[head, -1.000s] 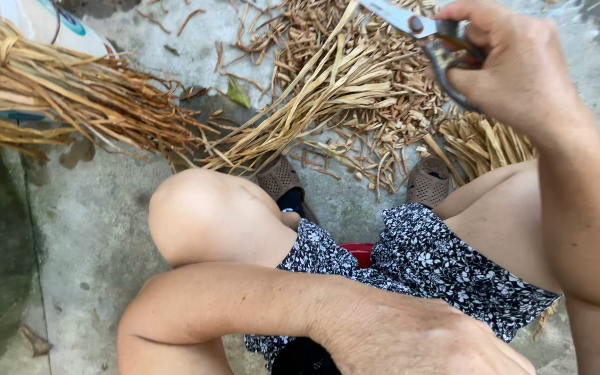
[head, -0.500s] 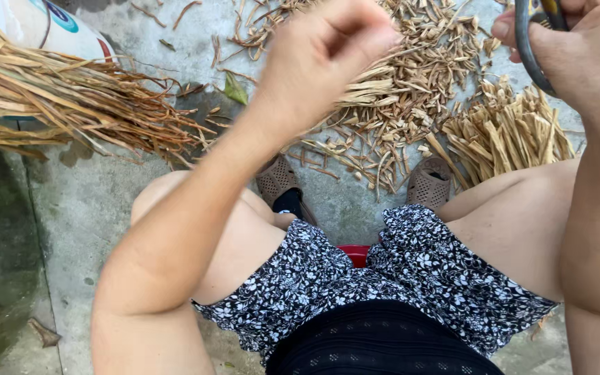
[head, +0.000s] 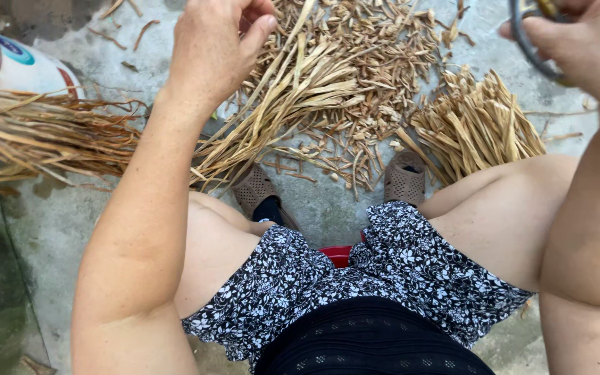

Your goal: The person sits on a low stool on a concrete floor and trims dried palm leaves with scissors, cutting off hard stem ends and unwanted parts. They sort the trimmed leaves into a pile and drop the cut scraps onto a growing scrap pile beside them.

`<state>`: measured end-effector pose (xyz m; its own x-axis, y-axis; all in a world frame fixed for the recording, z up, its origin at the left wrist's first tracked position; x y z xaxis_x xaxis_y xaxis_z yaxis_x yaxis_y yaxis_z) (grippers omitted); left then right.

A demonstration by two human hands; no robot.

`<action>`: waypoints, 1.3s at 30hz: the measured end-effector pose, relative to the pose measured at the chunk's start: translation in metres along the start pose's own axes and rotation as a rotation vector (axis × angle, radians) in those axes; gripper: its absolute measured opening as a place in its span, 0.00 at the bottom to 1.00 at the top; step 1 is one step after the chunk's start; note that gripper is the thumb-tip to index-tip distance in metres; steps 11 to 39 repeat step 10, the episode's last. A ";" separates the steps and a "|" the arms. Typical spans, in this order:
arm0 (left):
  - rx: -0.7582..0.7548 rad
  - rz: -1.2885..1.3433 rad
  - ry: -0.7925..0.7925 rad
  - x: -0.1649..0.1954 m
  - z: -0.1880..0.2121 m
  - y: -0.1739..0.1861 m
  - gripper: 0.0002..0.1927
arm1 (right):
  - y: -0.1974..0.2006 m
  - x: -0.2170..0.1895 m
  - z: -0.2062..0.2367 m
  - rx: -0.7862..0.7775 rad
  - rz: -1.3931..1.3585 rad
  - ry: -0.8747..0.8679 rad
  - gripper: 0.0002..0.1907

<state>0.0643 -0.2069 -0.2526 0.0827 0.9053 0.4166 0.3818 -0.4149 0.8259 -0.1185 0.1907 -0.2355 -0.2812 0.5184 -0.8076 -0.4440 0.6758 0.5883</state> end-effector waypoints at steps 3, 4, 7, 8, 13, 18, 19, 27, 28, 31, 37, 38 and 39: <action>-0.043 -0.069 -0.057 0.008 0.003 0.010 0.07 | 0.033 0.047 0.008 0.080 -0.013 -0.128 0.10; -0.065 -0.071 -0.070 0.012 0.005 0.014 0.06 | 0.050 0.069 0.014 0.118 -0.021 -0.161 0.11; -0.173 -0.098 -0.087 0.019 0.007 0.026 0.08 | 0.099 0.141 0.046 0.217 -0.032 -0.256 0.14; -0.215 -0.113 -0.091 0.021 0.007 0.029 0.09 | 0.114 0.167 0.061 0.244 -0.046 -0.284 0.15; -0.267 -0.130 -0.130 0.023 0.007 0.035 0.12 | 0.145 0.217 0.088 0.306 -0.046 -0.327 0.18; -0.267 -0.130 -0.130 0.023 0.007 0.035 0.12 | 0.145 0.217 0.088 0.306 -0.046 -0.327 0.18; -0.267 -0.130 -0.130 0.023 0.007 0.035 0.12 | 0.145 0.217 0.088 0.306 -0.046 -0.327 0.18; -0.267 -0.130 -0.130 0.023 0.007 0.035 0.12 | 0.145 0.217 0.088 0.306 -0.046 -0.327 0.18; -0.267 -0.130 -0.130 0.023 0.007 0.035 0.12 | 0.145 0.217 0.088 0.306 -0.046 -0.327 0.18; -0.267 -0.130 -0.130 0.023 0.007 0.035 0.12 | 0.145 0.217 0.088 0.306 -0.046 -0.327 0.18; -0.267 -0.130 -0.130 0.023 0.007 0.035 0.12 | 0.145 0.217 0.088 0.306 -0.046 -0.327 0.18; -0.267 -0.130 -0.130 0.023 0.007 0.035 0.12 | 0.145 0.217 0.088 0.306 -0.046 -0.327 0.18; -0.267 -0.130 -0.130 0.023 0.007 0.035 0.12 | 0.145 0.217 0.088 0.306 -0.046 -0.327 0.18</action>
Point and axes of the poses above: each hand's wrist, its own z-axis away from the middle knuckle, its own y-axis out of the back of the hand, x = y × z, the point moved 2 cm from there along -z, towards the middle knuckle, and after that the axes turned 12 degrees about -z, right-handed, at the moved point
